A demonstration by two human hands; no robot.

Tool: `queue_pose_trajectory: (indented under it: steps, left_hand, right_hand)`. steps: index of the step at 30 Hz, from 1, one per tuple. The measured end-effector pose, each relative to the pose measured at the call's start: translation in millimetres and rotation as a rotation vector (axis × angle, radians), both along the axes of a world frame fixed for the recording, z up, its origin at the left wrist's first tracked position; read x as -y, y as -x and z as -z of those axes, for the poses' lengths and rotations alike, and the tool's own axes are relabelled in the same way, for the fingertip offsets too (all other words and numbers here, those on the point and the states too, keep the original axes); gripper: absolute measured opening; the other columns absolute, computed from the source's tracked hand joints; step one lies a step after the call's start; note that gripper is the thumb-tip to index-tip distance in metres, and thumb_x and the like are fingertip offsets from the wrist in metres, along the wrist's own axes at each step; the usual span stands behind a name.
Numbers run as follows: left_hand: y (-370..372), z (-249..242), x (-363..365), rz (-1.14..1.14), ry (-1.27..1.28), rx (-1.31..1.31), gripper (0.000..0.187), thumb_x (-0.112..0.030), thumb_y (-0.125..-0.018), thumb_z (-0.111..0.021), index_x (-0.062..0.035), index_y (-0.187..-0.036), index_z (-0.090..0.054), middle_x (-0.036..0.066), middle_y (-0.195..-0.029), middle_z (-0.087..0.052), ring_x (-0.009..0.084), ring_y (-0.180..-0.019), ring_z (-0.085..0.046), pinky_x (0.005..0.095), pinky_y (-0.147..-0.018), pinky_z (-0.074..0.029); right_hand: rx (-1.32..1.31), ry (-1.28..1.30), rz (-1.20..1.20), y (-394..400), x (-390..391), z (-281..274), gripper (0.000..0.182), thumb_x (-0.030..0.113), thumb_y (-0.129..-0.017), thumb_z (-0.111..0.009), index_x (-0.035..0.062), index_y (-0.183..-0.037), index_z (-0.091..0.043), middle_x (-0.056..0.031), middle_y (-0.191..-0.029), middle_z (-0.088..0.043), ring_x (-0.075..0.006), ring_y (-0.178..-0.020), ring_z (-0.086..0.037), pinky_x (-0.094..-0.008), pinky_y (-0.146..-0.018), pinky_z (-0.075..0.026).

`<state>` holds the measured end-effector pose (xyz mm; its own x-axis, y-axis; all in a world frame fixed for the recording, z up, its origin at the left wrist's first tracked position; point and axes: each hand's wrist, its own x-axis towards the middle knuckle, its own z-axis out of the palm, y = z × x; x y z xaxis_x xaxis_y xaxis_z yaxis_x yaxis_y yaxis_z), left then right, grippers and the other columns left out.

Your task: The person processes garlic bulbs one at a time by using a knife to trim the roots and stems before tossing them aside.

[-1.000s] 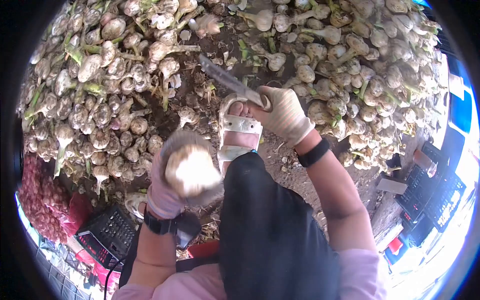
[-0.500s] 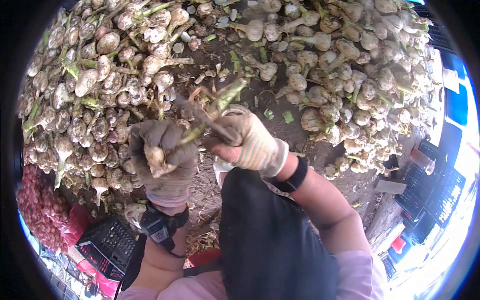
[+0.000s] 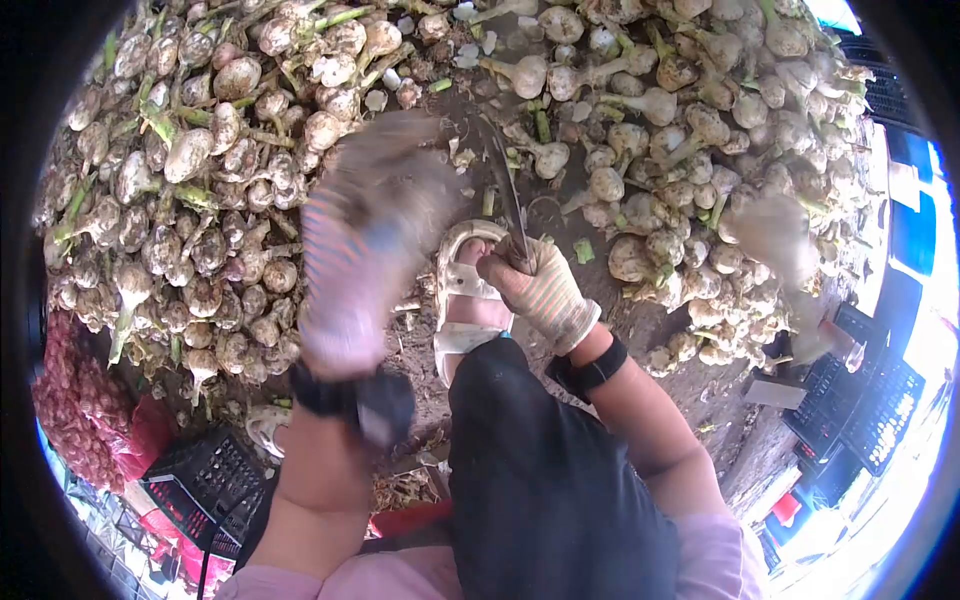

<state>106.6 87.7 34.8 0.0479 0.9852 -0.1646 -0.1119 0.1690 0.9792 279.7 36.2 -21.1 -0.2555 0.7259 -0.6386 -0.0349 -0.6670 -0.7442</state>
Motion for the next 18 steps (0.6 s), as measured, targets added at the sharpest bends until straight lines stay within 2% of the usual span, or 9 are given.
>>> queue_pose_trajectory:
  steps: [3,5,6,9,12,14,15,16,18]
  left_hand:
    - [58.5,78.2,-25.6,-0.594,0.360,-0.217,0.040,-0.005,-0.075,-0.070,0.0009,-0.110,-0.051,0.007,-0.091,-0.060,0.0137,-0.067,-0.056,0.0238,-0.056,-0.048]
    - [82.9,124.9,-26.3,-0.591,0.581,-0.226,0.061,-0.015,-0.069,-0.076,0.0071,-0.118,-0.046,0.014,-0.108,-0.059,0.0180,-0.079,-0.059,0.0284,-0.067,-0.050]
    - [84.6,122.2,-36.5,-0.435,0.646,-0.532,0.074,-0.028,-0.063,-0.080,0.0056,-0.120,-0.047,0.017,-0.109,-0.060,0.0246,-0.092,-0.060,0.0338,-0.081,-0.047]
    - [67.9,135.9,-40.6,-0.301,0.536,-1.050,0.086,-0.044,-0.057,-0.080,0.0016,-0.122,-0.048,0.021,-0.112,-0.059,0.0327,-0.101,-0.058,0.0354,-0.089,-0.043]
    - [68.7,145.1,-45.1,-0.293,0.411,-0.559,0.080,-0.042,-0.070,-0.072,-0.0010,-0.130,-0.041,0.018,-0.126,-0.051,0.0300,-0.113,-0.052,0.0365,-0.097,-0.039]
    - [64.8,145.3,-33.0,-0.285,0.324,0.055,0.060,-0.018,-0.079,-0.068,-0.0011,-0.128,-0.040,0.012,-0.110,-0.061,0.0217,-0.100,-0.058,0.0290,-0.087,-0.047]
    - [57.8,94.1,-18.3,-0.206,0.361,0.089,0.056,-0.027,-0.088,-0.053,-0.0011,-0.133,-0.030,0.018,-0.126,-0.048,0.0258,-0.110,-0.054,0.0382,-0.096,-0.043]
    - [64.1,83.1,-2.4,-0.161,0.449,0.253,0.039,-0.014,-0.086,-0.058,-0.0041,-0.120,-0.042,0.012,-0.121,-0.051,0.0163,-0.094,-0.059,0.0242,-0.078,-0.052]
    - [73.3,65.3,12.9,0.152,0.362,0.185,0.043,-0.018,-0.084,-0.061,-0.0088,-0.120,-0.039,0.006,-0.109,-0.052,0.0154,-0.086,-0.059,0.0253,-0.069,-0.053]
  right_hand:
    - [0.075,0.055,-0.002,-2.9,4.4,4.4,0.010,0.011,-0.082,-0.060,0.0028,-0.087,-0.061,0.0075,-0.063,-0.050,0.0000,-0.055,-0.041,-0.0190,-0.045,-0.031]
    - [0.057,0.078,0.019,-0.4,6.5,9.0,0.009,0.011,-0.082,-0.060,0.0040,-0.087,-0.062,0.0068,-0.064,-0.051,0.0003,-0.055,-0.041,-0.0188,-0.046,-0.031]
    - [0.058,0.081,0.015,2.6,7.4,7.7,0.009,0.011,-0.082,-0.060,0.0040,-0.087,-0.062,0.0068,-0.064,-0.051,0.0003,-0.055,-0.041,-0.0188,-0.046,-0.031]
    - [-0.069,0.070,0.116,17.4,1.9,3.1,0.006,0.009,-0.083,-0.059,0.0038,-0.085,-0.061,0.0066,-0.069,-0.053,-0.0005,-0.060,-0.043,-0.0178,-0.051,-0.035]
    - [0.024,-0.058,0.086,19.2,-0.2,12.0,0.014,0.016,-0.082,-0.064,0.0049,-0.078,-0.058,0.0049,-0.054,-0.046,-0.0028,-0.043,-0.038,-0.0207,-0.039,-0.028]
    - [0.084,-0.057,0.029,13.0,-2.9,5.9,0.011,0.013,-0.081,-0.064,0.0033,-0.078,-0.059,0.0042,-0.057,-0.049,-0.0031,-0.048,-0.041,-0.0218,-0.042,-0.032]
    - [0.146,-0.215,-0.034,11.9,-2.6,5.5,0.011,0.012,-0.081,-0.064,0.0026,-0.077,-0.059,0.0048,-0.059,-0.049,-0.0039,-0.049,-0.042,-0.0232,-0.044,-0.034]
    - [0.206,-0.373,-0.103,11.5,-3.0,3.4,0.011,0.012,-0.080,-0.064,0.0019,-0.077,-0.060,0.0054,-0.061,-0.050,-0.0047,-0.051,-0.043,-0.0246,-0.045,-0.037]
    - [0.289,-0.261,-0.247,7.0,-13.6,-18.0,0.012,0.012,-0.077,-0.065,0.0014,-0.079,-0.060,0.0001,-0.061,-0.055,-0.0111,-0.052,-0.050,-0.0279,-0.050,-0.042]
